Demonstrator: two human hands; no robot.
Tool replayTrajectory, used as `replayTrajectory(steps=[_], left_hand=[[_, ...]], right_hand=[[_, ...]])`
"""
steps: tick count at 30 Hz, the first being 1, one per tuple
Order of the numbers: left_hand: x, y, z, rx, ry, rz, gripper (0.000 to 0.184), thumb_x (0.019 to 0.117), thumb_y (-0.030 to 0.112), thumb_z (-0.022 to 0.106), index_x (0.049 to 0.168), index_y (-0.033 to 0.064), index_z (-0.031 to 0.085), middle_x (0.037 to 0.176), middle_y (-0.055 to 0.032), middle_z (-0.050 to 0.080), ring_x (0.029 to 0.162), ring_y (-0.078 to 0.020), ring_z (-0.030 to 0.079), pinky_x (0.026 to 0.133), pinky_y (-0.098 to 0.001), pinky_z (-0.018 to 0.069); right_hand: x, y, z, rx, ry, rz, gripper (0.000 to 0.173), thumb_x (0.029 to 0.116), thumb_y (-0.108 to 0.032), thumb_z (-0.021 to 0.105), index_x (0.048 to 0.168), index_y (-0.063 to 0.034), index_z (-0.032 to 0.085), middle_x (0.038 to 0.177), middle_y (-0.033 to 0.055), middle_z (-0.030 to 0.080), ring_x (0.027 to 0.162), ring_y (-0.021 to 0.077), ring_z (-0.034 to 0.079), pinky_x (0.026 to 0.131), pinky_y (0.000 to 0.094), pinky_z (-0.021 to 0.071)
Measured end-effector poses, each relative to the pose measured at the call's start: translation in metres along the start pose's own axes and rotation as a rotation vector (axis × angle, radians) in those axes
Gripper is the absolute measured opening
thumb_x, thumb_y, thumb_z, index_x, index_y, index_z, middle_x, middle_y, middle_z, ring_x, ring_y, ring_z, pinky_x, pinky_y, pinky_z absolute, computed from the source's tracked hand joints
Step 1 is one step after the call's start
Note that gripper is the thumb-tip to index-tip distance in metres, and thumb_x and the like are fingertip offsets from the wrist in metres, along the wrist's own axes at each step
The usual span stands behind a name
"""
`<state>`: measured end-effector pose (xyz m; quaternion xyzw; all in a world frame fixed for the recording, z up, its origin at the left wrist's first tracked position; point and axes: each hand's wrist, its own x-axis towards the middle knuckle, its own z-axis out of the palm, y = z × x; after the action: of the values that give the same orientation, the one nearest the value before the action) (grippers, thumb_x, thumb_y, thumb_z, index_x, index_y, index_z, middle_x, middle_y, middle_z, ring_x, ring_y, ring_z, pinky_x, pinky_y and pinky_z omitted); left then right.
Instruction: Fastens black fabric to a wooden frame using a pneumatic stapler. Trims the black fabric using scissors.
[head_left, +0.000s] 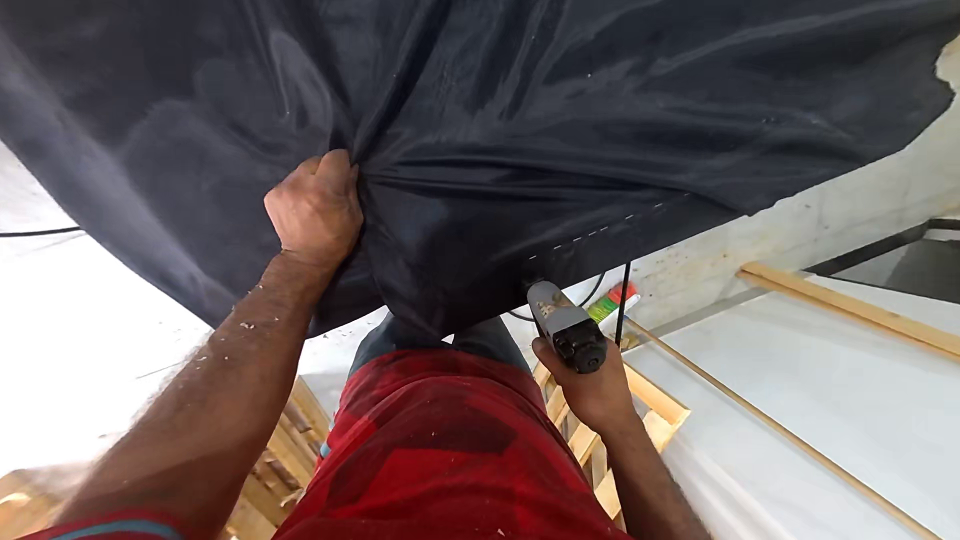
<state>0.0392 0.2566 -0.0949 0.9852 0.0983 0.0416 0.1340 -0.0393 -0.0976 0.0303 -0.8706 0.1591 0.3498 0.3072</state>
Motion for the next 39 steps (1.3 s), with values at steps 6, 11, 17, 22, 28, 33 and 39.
replayTrajectory(steps=[6,11,17,22,28,33,39], left_hand=[[0.008,-0.024,-0.013,-0.026,-0.094,0.160,0.033,0.1102,0.030,0.045,0.120,0.0099,0.070,0.101,-0.0233,0.073,0.089,-0.0452,0.073,0.068,-0.0637,0.0539],[0.013,-0.032,-0.010,-0.003,-0.065,0.293,0.031,0.1099,0.028,0.046,0.111,0.0072,0.069,0.082,-0.0226,0.066,0.073,-0.0441,0.069,0.057,-0.0591,0.0506],[0.013,-0.034,-0.009,-0.017,-0.046,0.311,0.029,0.1099,0.026,0.046,0.109,0.0069,0.068,0.080,-0.0221,0.065,0.072,-0.0435,0.068,0.057,-0.0579,0.0502],[0.014,-0.036,-0.009,-0.065,-0.076,0.336,0.029,0.1101,0.024,0.045,0.113,0.0054,0.067,0.081,-0.0242,0.064,0.073,-0.0461,0.068,0.058,-0.0601,0.0494],[0.014,-0.039,-0.005,-0.066,-0.047,0.329,0.028,0.1095,0.024,0.047,0.111,0.0055,0.068,0.081,-0.0230,0.065,0.073,-0.0444,0.068,0.058,-0.0584,0.0498],[0.014,-0.039,-0.005,-0.075,-0.045,0.331,0.027,0.1093,0.024,0.047,0.109,0.0056,0.067,0.080,-0.0222,0.064,0.072,-0.0437,0.068,0.057,-0.0579,0.0496],[0.014,-0.039,-0.007,-0.081,-0.051,0.329,0.029,0.1095,0.025,0.046,0.107,0.0056,0.067,0.079,-0.0229,0.065,0.072,-0.0443,0.068,0.058,-0.0588,0.0501]], right_hand=[[0.001,-0.004,-0.005,0.021,0.002,-0.013,0.032,0.0829,-0.050,0.076,0.097,-0.0217,0.070,0.071,-0.0044,0.067,0.057,0.0097,0.063,0.053,0.0357,0.0563],[0.005,-0.006,-0.004,0.026,-0.001,0.013,0.033,0.0838,-0.052,0.076,0.094,-0.0209,0.070,0.068,-0.0031,0.066,0.055,0.0122,0.063,0.052,0.0372,0.0557],[0.006,-0.009,-0.007,0.125,-0.005,0.046,0.031,0.0845,-0.048,0.077,0.097,-0.0200,0.071,0.069,-0.0008,0.068,0.054,0.0149,0.064,0.051,0.0369,0.0569],[0.010,-0.009,-0.008,0.185,-0.018,0.059,0.032,0.0862,-0.046,0.077,0.103,-0.0196,0.072,0.068,0.0024,0.066,0.051,0.0179,0.060,0.048,0.0379,0.0536],[0.009,-0.009,-0.002,0.187,-0.012,0.080,0.030,0.0860,-0.046,0.077,0.099,-0.0189,0.072,0.068,0.0021,0.067,0.052,0.0178,0.062,0.050,0.0372,0.0550],[0.008,-0.006,-0.001,0.219,-0.005,0.074,0.031,0.0860,-0.047,0.077,0.101,-0.0195,0.072,0.066,0.0035,0.065,0.050,0.0194,0.060,0.048,0.0379,0.0534],[0.007,-0.007,0.002,0.198,-0.007,0.069,0.033,0.0860,-0.046,0.077,0.106,-0.0199,0.073,0.068,0.0026,0.066,0.050,0.0182,0.060,0.048,0.0379,0.0535]])
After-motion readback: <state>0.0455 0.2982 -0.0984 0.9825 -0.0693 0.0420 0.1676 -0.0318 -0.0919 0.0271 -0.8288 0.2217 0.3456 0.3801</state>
